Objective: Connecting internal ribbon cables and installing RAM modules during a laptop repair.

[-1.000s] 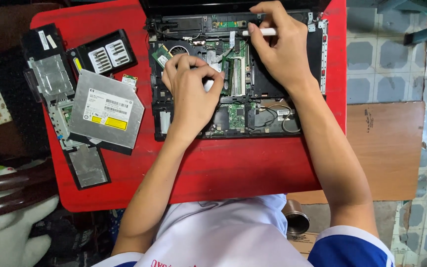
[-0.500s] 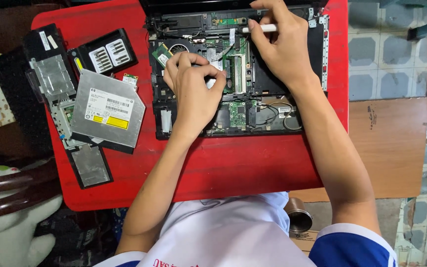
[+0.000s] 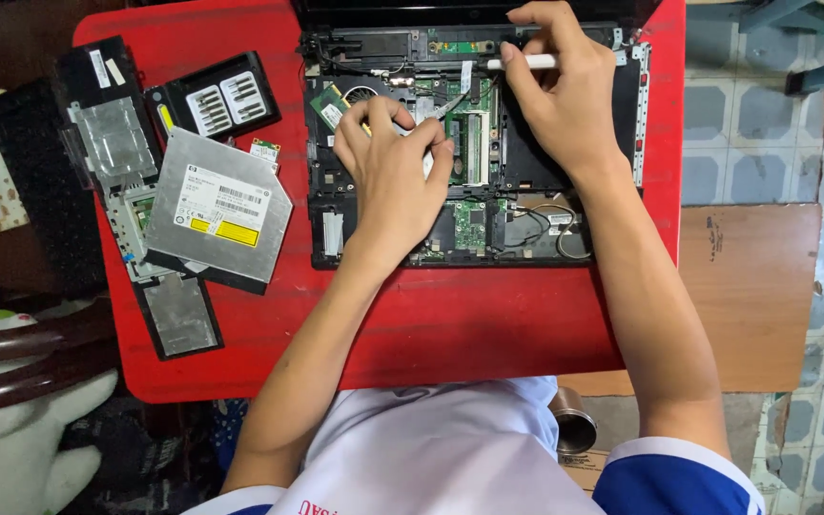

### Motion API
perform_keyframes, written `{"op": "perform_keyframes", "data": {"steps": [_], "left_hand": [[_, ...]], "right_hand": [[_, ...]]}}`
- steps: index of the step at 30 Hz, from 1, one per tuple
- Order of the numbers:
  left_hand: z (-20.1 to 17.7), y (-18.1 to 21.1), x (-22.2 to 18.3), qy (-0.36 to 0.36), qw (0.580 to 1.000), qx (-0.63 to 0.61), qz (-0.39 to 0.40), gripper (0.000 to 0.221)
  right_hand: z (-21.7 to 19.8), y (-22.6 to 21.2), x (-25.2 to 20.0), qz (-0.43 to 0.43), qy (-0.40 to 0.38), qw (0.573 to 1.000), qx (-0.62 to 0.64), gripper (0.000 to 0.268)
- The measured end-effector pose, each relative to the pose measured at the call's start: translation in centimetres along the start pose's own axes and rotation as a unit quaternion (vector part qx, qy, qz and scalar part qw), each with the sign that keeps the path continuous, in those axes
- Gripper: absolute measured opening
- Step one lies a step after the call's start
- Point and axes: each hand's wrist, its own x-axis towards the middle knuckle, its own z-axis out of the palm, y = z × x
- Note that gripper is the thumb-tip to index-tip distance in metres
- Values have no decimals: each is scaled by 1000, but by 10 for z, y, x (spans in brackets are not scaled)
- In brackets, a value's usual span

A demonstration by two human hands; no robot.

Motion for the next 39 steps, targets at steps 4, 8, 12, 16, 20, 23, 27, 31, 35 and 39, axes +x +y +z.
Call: {"op": "perform_keyframes", "data": {"steps": [4,8,12,16,20,23,27,31,35,39], "left_hand": [[-4,2,0,-3,1000,6,21,13],[-9,6,-2,1,997,42,59,12],[-10,15,-4,26,993,88,76,8],[-7,17,-6,37,984,145,93,5],[-1,17,-9,25,987,146,65,9],[3,13,-11,46,991,120,36,11],[1,9,-9,50,993,108,18,23],[-3,8,-5,53,993,107,-2,34],[-1,9,-5,52,996,71,-24,38],[2,11,-5,52,997,49,-33,32]], "right_hand": [[0,-2,1,10,-3,1000,5,16],[0,-1,1,11,-2,1000,2,16],[0,-1,1,17,-7,1000,4,16],[0,0,0,21,-6,1000,4,16],[0,-2,1,23,-11,1000,-3,16],[-1,-5,1,28,-16,999,1,16],[0,-4,1,30,-17,999,12,16],[-2,-4,1,28,-17,999,9,15],[-2,-2,1,24,-18,1000,7,16],[-1,-1,0,27,-20,999,6,17]]}}
